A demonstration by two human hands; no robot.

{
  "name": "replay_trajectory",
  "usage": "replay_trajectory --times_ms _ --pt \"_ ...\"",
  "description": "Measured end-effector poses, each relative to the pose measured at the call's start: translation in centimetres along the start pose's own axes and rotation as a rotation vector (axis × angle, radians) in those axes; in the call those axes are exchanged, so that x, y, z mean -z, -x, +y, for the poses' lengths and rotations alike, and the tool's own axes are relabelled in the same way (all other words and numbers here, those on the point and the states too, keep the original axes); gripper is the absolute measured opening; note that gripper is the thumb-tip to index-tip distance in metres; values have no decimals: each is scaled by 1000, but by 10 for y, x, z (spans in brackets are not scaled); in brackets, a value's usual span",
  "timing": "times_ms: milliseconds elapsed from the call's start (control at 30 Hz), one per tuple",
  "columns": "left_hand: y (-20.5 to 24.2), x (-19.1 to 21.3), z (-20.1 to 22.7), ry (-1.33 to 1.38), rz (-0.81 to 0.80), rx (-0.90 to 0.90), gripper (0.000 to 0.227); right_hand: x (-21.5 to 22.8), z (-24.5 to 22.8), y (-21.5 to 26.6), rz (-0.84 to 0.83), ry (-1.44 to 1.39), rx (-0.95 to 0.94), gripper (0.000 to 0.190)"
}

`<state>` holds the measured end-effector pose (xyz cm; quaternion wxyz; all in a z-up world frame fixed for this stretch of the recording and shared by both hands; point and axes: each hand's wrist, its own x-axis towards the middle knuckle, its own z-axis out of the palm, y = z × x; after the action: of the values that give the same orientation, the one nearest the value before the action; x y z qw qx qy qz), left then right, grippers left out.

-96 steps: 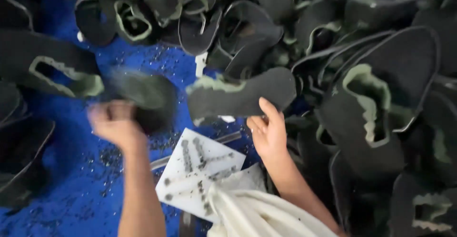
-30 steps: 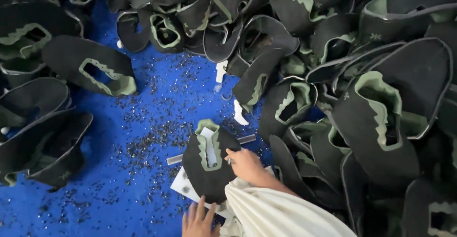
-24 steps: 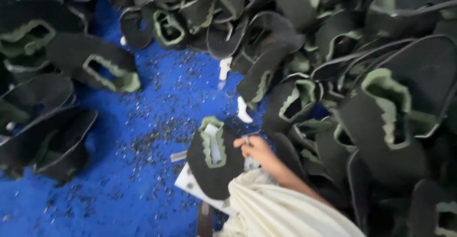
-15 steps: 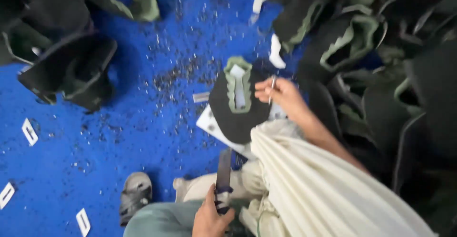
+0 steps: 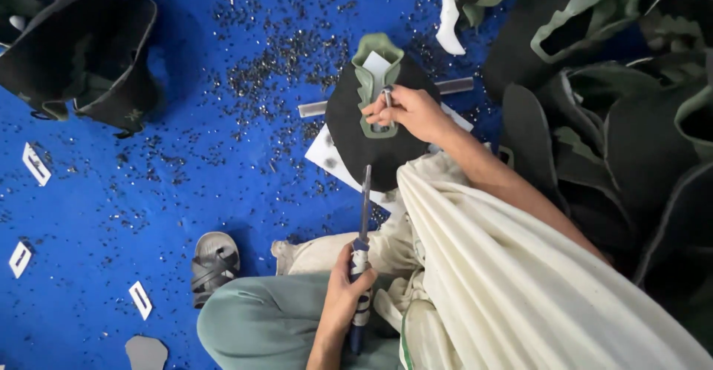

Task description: The person punches eyelet holes into shoe uppers using a manual punch tool and a heavy metal block as a mallet.

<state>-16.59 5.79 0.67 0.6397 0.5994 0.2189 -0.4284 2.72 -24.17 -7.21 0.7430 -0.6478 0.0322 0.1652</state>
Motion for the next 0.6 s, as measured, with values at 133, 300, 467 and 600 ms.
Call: replay_trajectory --times_ms 133,300,467,600 --pt "13 -18 22 -322 116 -211 55 -3 0 4 -29 43 52 5" --pt "49 -39 65 -562 334 -495 76 -11 -1 24 48 264 216 5" --pt "62 -56 136 -448 331 -970 67 -14 -10 30 31 482 405 20" --pt "33 -53 151 -282 86 -1369 55 -16 -25 34 32 595 544 28"
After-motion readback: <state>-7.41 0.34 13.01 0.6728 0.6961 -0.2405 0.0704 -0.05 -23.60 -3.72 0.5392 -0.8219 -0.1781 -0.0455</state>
